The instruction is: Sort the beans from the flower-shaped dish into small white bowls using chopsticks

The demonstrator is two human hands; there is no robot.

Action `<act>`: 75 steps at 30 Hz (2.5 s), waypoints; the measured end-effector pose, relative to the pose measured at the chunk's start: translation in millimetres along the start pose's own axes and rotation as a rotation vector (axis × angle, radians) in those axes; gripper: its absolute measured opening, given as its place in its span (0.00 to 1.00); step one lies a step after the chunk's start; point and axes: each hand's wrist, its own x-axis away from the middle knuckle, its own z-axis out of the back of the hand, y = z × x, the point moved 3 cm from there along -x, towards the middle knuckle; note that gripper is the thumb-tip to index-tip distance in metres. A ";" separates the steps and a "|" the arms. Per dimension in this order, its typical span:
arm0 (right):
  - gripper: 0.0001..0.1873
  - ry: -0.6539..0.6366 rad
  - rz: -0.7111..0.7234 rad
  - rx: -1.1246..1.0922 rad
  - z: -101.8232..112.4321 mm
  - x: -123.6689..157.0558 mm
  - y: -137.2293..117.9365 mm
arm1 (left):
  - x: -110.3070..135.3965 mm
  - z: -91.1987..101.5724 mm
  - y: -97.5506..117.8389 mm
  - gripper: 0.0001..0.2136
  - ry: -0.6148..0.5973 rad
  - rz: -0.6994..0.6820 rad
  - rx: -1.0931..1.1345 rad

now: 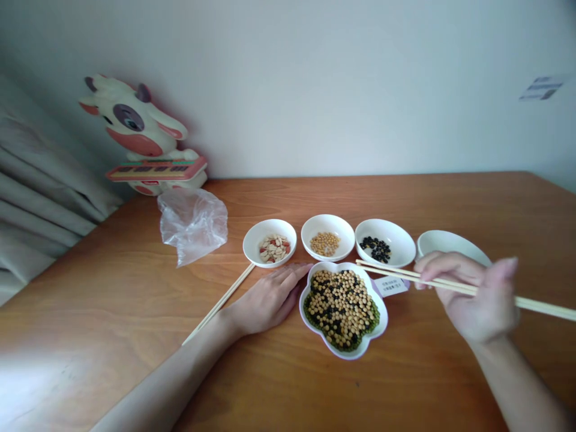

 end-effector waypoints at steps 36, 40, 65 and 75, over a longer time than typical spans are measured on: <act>0.41 -0.416 -0.002 0.221 -33.8 5.4 19.6 | -0.1 1.8 0.8 0.27 -0.028 -0.007 -0.015; 0.38 -0.439 0.019 0.207 -42.9 6.9 16.7 | 0.1 1.1 0.0 0.27 -0.019 -0.006 -0.019; 0.37 -0.423 0.051 0.212 -54.6 12.4 17.4 | 0.9 0.1 -0.9 0.27 -0.027 -0.003 0.002; 0.39 -0.423 0.036 0.205 -58.5 14.6 22.6 | 0.9 -0.5 -1.2 0.27 -0.027 -0.002 -0.028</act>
